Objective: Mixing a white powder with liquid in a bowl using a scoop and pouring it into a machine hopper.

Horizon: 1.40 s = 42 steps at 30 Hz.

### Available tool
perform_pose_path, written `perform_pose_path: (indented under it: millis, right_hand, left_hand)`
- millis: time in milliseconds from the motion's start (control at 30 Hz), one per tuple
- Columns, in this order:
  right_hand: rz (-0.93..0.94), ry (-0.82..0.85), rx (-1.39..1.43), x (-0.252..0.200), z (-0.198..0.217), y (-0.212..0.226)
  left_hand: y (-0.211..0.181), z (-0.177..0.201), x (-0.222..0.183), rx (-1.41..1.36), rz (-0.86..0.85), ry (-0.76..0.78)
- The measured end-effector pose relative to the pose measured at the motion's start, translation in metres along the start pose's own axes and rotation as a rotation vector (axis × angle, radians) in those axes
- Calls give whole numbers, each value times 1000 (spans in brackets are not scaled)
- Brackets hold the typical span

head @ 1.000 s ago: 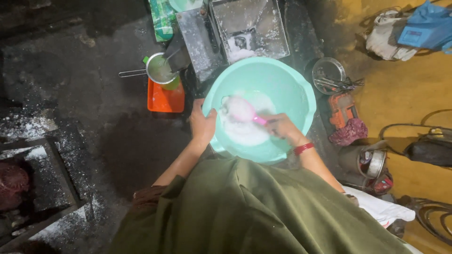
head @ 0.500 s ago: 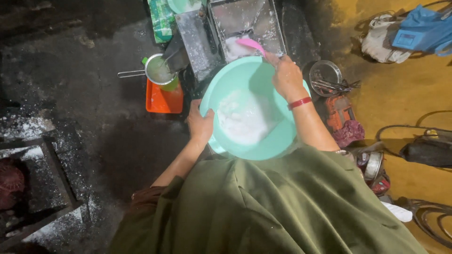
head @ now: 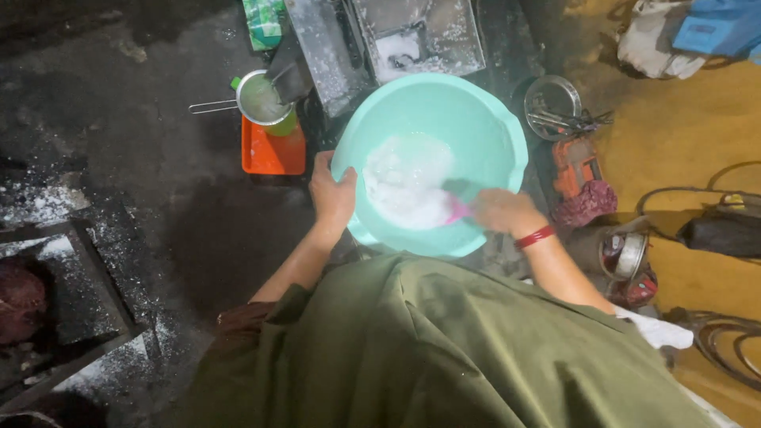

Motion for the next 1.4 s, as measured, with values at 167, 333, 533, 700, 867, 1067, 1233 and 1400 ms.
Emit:
perform_pose_path:
  millis: [167, 333, 533, 700, 867, 1067, 1233, 1400]
  right_hand:
    - [51, 24, 554, -19, -16, 56]
    - [79, -47, 1021, 11, -32, 5]
    - [157, -276, 940, -31, 76, 9]
    - [219, -741, 539, 42, 123, 15]
    - [234, -992, 70, 104, 111, 49]
    - [279, -1067, 158, 16, 101, 44]
    - [-306, -378, 6, 21, 22, -2]
    - [-92, -251, 421, 51, -52, 34]
  left_hand:
    - [-8, 1, 1, 12, -78, -46]
    - [-10, 3, -3, 5, -30, -14]
    - [-6, -1, -3, -5, -31, -14]
    - [-24, 7, -6, 5, 48, 43]
    - [-34, 10, -15, -2, 117, 81]
    - [0, 0, -27, -62, 63, -77]
    - [3, -8, -35, -86, 46, -148]
    - [14, -23, -26, -78, -16, -170]
Point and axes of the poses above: each hand's wrist, its own x-axis towards the middle knuckle, its own z-axis out of the back of the hand, y = z × x, the point moved 3 cm from there along x, towards the middle knuckle, and after that the axes turned 2 degrees about -z, right-handed, at the moved point
